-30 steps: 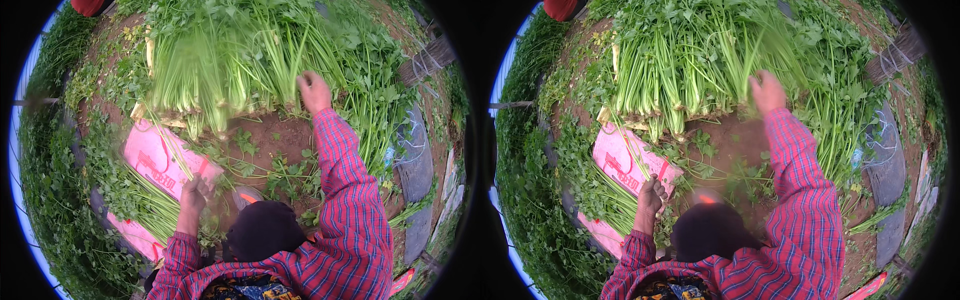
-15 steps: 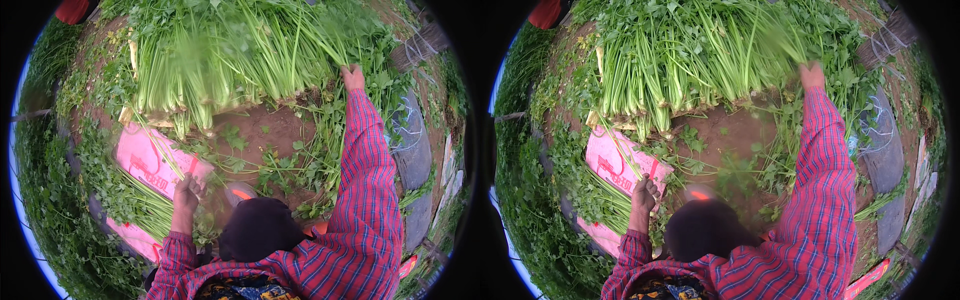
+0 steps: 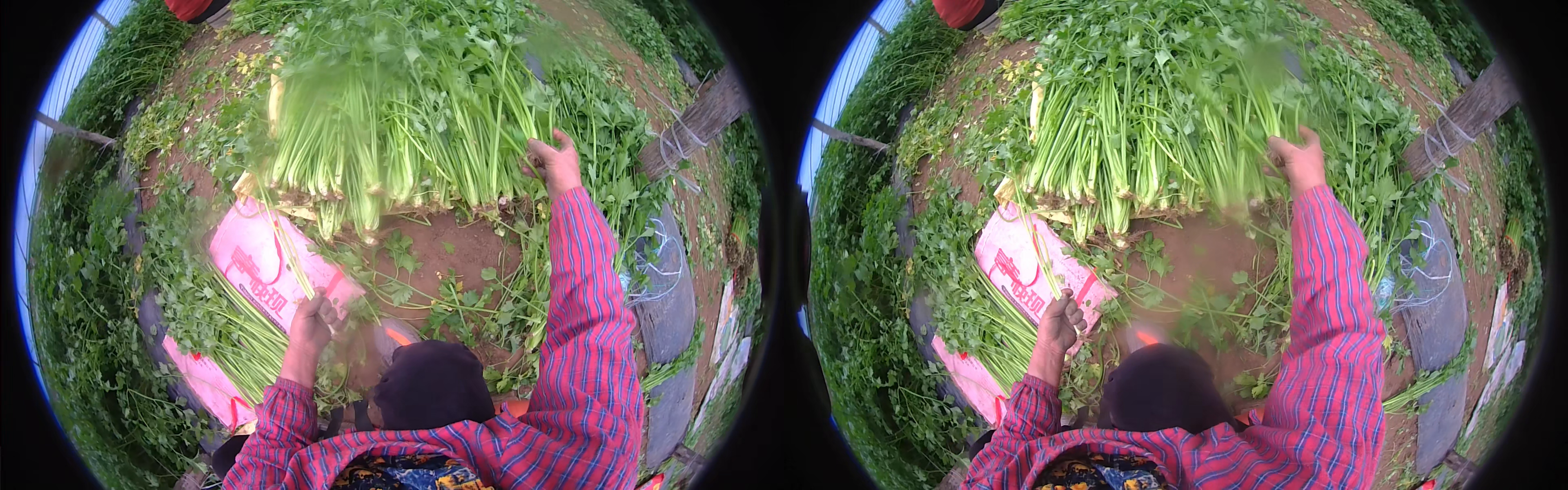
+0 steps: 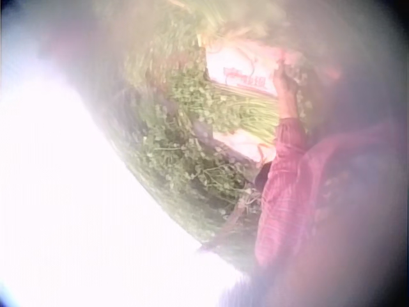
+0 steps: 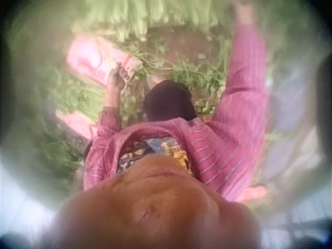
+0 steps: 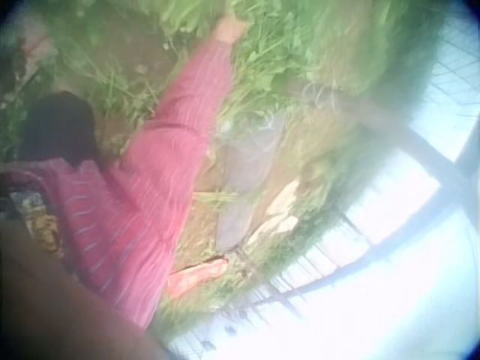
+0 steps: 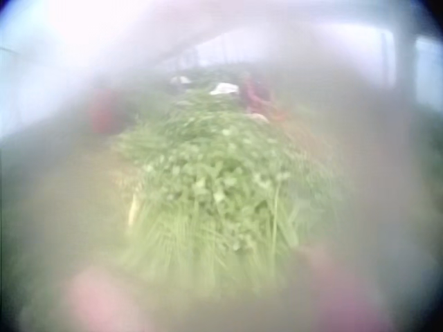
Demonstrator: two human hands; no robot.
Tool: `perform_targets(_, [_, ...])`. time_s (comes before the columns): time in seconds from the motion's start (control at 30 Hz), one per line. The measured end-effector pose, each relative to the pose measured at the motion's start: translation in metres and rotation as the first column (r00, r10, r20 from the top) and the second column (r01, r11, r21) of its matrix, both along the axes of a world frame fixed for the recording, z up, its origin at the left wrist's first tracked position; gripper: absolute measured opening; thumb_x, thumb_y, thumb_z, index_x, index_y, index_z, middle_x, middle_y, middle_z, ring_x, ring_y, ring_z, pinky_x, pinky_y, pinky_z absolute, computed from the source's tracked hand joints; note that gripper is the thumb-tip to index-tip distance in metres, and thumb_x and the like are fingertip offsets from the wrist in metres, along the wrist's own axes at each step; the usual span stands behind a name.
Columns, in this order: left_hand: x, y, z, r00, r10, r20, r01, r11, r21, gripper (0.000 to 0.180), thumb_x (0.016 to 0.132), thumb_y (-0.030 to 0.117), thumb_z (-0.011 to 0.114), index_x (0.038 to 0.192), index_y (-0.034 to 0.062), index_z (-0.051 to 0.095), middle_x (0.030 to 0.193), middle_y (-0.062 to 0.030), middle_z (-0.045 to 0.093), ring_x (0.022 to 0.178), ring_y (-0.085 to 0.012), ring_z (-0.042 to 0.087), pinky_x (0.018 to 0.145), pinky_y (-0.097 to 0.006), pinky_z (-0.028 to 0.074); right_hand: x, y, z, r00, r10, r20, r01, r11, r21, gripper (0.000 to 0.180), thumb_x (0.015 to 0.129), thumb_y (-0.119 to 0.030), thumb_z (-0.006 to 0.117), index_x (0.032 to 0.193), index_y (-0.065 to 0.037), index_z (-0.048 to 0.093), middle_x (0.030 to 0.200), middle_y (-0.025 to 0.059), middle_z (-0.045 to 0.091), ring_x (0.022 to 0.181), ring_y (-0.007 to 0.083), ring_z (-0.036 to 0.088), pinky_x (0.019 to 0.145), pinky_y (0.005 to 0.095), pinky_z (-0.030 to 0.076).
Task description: The person gathers leafy green vegetables, aligns them into bundles, and ties them with red plastic ties. The bundles are placed on a pink sack on the ground inside a greenhouse.
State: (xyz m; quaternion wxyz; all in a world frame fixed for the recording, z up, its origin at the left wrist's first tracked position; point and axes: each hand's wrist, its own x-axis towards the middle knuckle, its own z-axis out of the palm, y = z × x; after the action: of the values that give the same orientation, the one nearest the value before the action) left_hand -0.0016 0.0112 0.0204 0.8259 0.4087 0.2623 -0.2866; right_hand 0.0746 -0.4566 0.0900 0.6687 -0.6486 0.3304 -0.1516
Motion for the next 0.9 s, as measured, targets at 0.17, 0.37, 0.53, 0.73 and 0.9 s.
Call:
perform_targets(0.17, [-0.009,0.008,0.002,0.999,0.047,-0.002,-0.047,0.999,0.01,0.013,0.088,0.02,0.054,0.099,0.0152,0.049,0.063,0.0028,0.04,0.054,-0.0129,0.04,0.05,-0.029,0.035,-0.056,0.043,-0.034,0.99,0.113,-0.08,-0.134,0.929,-0.345,0.078,0.074,-0.004,0.063,0.138,-0.002,0.019,0.091,0.0094,0.054,0.071,0.0149,0.056,0.054,0.0273,0.048])
perform_targets(0.37, [-0.018,0.007,0.018,0.999,0.052,0.017,-0.052,0.999,-0.014,0.016,0.086,0.017,0.054,0.1,0.0131,0.046,0.064,0.0032,0.037,0.053,-0.0134,0.038,0.051,-0.031,0.034,-0.04,0.072,0.002,0.962,0.263,0.078,-0.269,0.852,0.448,0.036,0.078,-0.011,0.066,0.106,0.006,0.051,0.077,0.0069,0.057,0.07,0.0199,0.06,0.063,0.0382,0.052])
perform_targets(0.53, [-0.018,0.007,0.052,0.984,0.083,0.156,-0.076,0.996,-0.05,0.014,0.087,0.016,0.053,0.098,0.0129,0.045,0.064,0.0031,0.036,0.052,-0.0117,0.037,0.047,-0.028,0.033,-0.073,0.131,0.095,0.824,0.377,0.422,-0.407,0.913,-0.02,0.039,0.076,-0.006,0.067,0.108,0.0,0.047,0.077,0.005,0.057,0.064,0.0137,0.06,0.051,0.0271,0.054])
perform_targets(0.73, [-0.025,-0.015,0.064,0.979,-0.03,0.2,0.028,1.0,0.012,0.013,0.088,0.012,0.052,0.099,0.0104,0.045,0.066,-0.0006,0.045,0.054,-0.0138,0.044,0.047,-0.029,0.038,-0.082,0.215,-0.005,0.898,0.429,0.101,-0.439,0.889,0.128,0.042,0.079,-0.008,0.068,0.114,-0.001,0.046,0.088,0.0067,0.061,0.066,0.0163,0.062,0.05,0.0263,0.053])
perform_targets(0.9, [-0.028,-0.053,0.045,0.957,-0.144,0.253,0.085,0.97,0.228,0.017,0.083,0.01,0.062,0.093,0.0031,0.05,0.077,-0.0063,0.058,0.065,-0.0166,0.057,0.054,-0.029,0.047,-0.114,0.243,-0.056,0.853,0.496,-0.162,-0.44,0.851,0.287,0.025,0.083,-0.014,0.064,0.103,-0.001,0.056,0.085,0.0058,0.062,0.069,0.0138,0.062,0.05,0.0241,0.05])
